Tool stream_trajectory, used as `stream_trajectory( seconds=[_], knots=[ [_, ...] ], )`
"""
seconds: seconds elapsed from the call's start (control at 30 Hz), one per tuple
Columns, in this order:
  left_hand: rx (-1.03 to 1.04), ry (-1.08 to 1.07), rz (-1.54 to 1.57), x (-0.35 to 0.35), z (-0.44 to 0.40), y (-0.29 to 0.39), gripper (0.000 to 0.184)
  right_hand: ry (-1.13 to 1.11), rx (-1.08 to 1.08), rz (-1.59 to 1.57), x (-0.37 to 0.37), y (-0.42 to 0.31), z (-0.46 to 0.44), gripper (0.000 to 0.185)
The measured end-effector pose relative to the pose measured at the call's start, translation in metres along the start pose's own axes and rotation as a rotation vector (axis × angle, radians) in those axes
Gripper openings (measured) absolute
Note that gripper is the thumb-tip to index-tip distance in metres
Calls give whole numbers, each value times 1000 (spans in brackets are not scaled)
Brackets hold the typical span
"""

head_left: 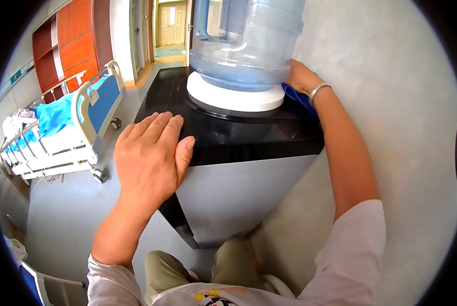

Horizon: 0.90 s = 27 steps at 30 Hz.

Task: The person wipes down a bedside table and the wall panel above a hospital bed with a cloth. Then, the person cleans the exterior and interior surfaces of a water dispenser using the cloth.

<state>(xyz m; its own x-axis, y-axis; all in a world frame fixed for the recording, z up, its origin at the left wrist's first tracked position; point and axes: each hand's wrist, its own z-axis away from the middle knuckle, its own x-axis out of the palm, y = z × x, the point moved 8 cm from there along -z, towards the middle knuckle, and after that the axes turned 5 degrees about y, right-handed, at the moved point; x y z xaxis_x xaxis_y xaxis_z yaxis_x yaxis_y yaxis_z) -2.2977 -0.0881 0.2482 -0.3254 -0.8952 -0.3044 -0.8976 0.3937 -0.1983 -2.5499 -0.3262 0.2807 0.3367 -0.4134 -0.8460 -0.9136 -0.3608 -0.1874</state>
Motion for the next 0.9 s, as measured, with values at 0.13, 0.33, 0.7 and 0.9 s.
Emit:
stream_trajectory(
  seconds=[0.13,0.33,0.7,0.9],
  knots=[
    [-9,-11,1,0,2,-3,30,51,53,-159,17,19,-26,25],
    [-15,-16,-31,-1,2,-1,32,179,-440,4,32,-1,-41,23],
    [-10,-11,-28,-3,2,0,27,-126,-270,453,44,3,-27,26],
    [-32,-17,-1,-3,3,-2,25,-215,-216,526,1,-21,56,27]
  ],
)
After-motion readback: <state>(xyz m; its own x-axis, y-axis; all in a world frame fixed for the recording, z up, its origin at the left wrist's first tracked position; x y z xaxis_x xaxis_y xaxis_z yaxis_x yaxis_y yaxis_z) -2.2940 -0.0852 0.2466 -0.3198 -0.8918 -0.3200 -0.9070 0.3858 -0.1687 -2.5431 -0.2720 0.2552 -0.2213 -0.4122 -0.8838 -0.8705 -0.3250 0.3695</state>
